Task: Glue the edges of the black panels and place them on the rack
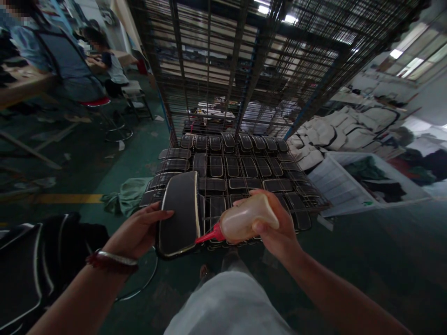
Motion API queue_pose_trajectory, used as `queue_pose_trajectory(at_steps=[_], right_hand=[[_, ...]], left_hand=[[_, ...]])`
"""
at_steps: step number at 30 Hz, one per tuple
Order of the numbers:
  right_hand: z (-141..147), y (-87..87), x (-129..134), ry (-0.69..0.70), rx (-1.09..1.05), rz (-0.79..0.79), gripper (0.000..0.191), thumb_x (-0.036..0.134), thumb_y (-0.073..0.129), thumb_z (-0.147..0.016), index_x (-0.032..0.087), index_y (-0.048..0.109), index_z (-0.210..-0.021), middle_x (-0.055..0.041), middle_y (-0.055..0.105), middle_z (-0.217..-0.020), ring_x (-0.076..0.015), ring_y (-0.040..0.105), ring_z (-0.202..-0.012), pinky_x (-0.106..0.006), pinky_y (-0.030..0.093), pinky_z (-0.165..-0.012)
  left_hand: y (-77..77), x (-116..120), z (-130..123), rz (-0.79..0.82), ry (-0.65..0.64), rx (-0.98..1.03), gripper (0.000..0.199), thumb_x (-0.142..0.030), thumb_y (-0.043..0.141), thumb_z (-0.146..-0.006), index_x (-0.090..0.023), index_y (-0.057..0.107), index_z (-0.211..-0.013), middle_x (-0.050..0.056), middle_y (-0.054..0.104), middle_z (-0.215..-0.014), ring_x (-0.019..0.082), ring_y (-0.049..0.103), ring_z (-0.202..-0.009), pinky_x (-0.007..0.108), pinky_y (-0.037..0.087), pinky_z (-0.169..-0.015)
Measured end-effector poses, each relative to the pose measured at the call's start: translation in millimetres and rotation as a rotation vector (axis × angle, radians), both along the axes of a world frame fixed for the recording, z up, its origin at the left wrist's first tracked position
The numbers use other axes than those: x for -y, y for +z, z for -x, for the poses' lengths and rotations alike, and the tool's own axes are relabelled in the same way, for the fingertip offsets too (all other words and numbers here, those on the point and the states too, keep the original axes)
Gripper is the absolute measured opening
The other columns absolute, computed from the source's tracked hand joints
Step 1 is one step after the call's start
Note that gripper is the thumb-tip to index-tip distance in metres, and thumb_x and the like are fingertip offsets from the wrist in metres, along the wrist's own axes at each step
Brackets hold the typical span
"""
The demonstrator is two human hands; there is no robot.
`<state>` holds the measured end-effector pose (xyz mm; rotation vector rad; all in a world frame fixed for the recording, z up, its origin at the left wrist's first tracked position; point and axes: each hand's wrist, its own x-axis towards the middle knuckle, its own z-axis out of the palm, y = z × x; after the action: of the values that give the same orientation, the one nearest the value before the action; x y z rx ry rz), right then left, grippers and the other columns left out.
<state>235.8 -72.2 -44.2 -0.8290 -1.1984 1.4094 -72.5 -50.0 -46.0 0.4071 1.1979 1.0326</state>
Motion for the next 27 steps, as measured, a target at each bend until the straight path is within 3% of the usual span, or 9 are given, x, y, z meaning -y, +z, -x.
queue_pose_trajectory(at_steps=[2, 4, 7, 9, 13, 17, 20, 25, 27], right_hand=[[8, -12.3, 4, -0.065, -0.063, 0.071, 0.057, 0.045, 0.096, -0.084, 0.028, 0.069, -0.131, -0.0076, 0.078, -0.114, -0.0291, 0.075, -0.102, -0.042, 0.064, -0.088], [19, -24.4, 1, -0.091, -0.157, 0.237, 0.051, 0.051, 0.096, -0.081, 0.024, 0.074, -0.118, -0.0060, 0.077, -0.101, -0.0245, 0.073, -0.087, -0.032, 0.063, -0.068], [32, -32.6, -19, -0.091, -0.291, 0.443, 0.053, 0.061, 0.096, -0.076, 0.020, 0.075, -0.103, -0.0056, 0.073, -0.091, -0.0205, 0.069, -0.075, -0.025, 0.055, -0.051], [35, -29.9, -40, -0.145, -0.318, 0.387, 0.054, 0.059, 0.099, -0.072, 0.020, 0.073, -0.100, -0.0046, 0.072, -0.090, -0.0198, 0.068, -0.074, -0.024, 0.055, -0.049], [32, -20.5, -80, -0.245, -0.199, 0.098, 0.050, 0.054, 0.098, -0.074, 0.024, 0.071, -0.104, -0.0013, 0.069, -0.091, -0.0200, 0.066, -0.078, -0.024, 0.054, -0.050], [32, -24.4, -94, -0.286, -0.010, -0.044, 0.050, 0.055, 0.094, -0.080, 0.028, 0.070, -0.113, -0.0023, 0.068, -0.103, -0.0229, 0.066, -0.091, -0.028, 0.057, -0.060], [31, -29.9, -89, -0.225, 0.003, -0.046, 0.053, 0.056, 0.094, -0.079, 0.028, 0.068, -0.117, -0.0028, 0.068, -0.104, -0.0232, 0.067, -0.090, -0.028, 0.057, -0.059], [13, -24.6, -86, 0.018, 0.014, 0.080, 0.054, 0.053, 0.094, -0.079, 0.025, 0.069, -0.117, -0.0028, 0.068, -0.095, -0.0214, 0.064, -0.076, -0.027, 0.051, -0.048], [3, -20.8, -93, -0.008, 0.041, 0.049, 0.052, 0.052, 0.094, -0.081, 0.026, 0.069, -0.119, -0.0032, 0.069, -0.098, -0.0223, 0.064, -0.080, -0.028, 0.053, -0.052]], left_hand=[[-0.1, 0, -3, 0.015, 0.054, -0.023, 0.027, 0.009, 0.069, -0.079, -0.009, 0.073, -0.099, 0.012, 0.086, -0.080, 0.024, 0.081, -0.058, 0.031, 0.069, -0.057], [-1.6, 2, -7, 0.020, 0.085, -0.039, 0.027, 0.008, 0.067, -0.082, -0.010, 0.072, -0.102, 0.011, 0.086, -0.078, 0.023, 0.080, -0.058, 0.032, 0.069, -0.056], [-5.8, 6, -13, 0.021, 0.082, -0.023, 0.033, 0.006, 0.068, -0.081, -0.010, 0.072, -0.111, 0.012, 0.086, -0.083, 0.026, 0.081, -0.061, 0.037, 0.071, -0.059], [-8.7, 10, -19, 0.043, 0.061, 0.004, 0.042, 0.005, 0.070, -0.079, -0.010, 0.073, -0.118, 0.015, 0.087, -0.090, 0.029, 0.084, -0.067, 0.041, 0.072, -0.064], [-10.9, 17, -33, 0.073, 0.017, 0.060, 0.053, 0.004, 0.072, -0.075, -0.012, 0.074, -0.126, 0.015, 0.088, -0.098, 0.033, 0.086, -0.082, 0.044, 0.073, -0.073], [-9.3, 18, -41, 0.056, -0.028, 0.109, 0.054, 0.002, 0.079, -0.068, -0.014, 0.077, -0.120, 0.013, 0.089, -0.101, 0.034, 0.086, -0.089, 0.042, 0.072, -0.075], [-9.0, 15, -41, 0.047, -0.047, 0.126, 0.052, 0.000, 0.083, -0.064, -0.015, 0.079, -0.113, 0.012, 0.089, -0.102, 0.035, 0.086, -0.090, 0.040, 0.071, -0.073], [-9.5, 9, -34, 0.048, -0.053, 0.122, 0.047, -0.002, 0.088, -0.060, -0.015, 0.080, -0.104, 0.013, 0.089, -0.102, 0.034, 0.085, -0.088, 0.040, 0.071, -0.074], [-8.4, 7, -33, 0.049, -0.066, 0.119, 0.047, -0.002, 0.090, -0.059, -0.015, 0.080, -0.104, 0.014, 0.089, -0.103, 0.034, 0.085, -0.088, 0.040, 0.071, -0.076]])
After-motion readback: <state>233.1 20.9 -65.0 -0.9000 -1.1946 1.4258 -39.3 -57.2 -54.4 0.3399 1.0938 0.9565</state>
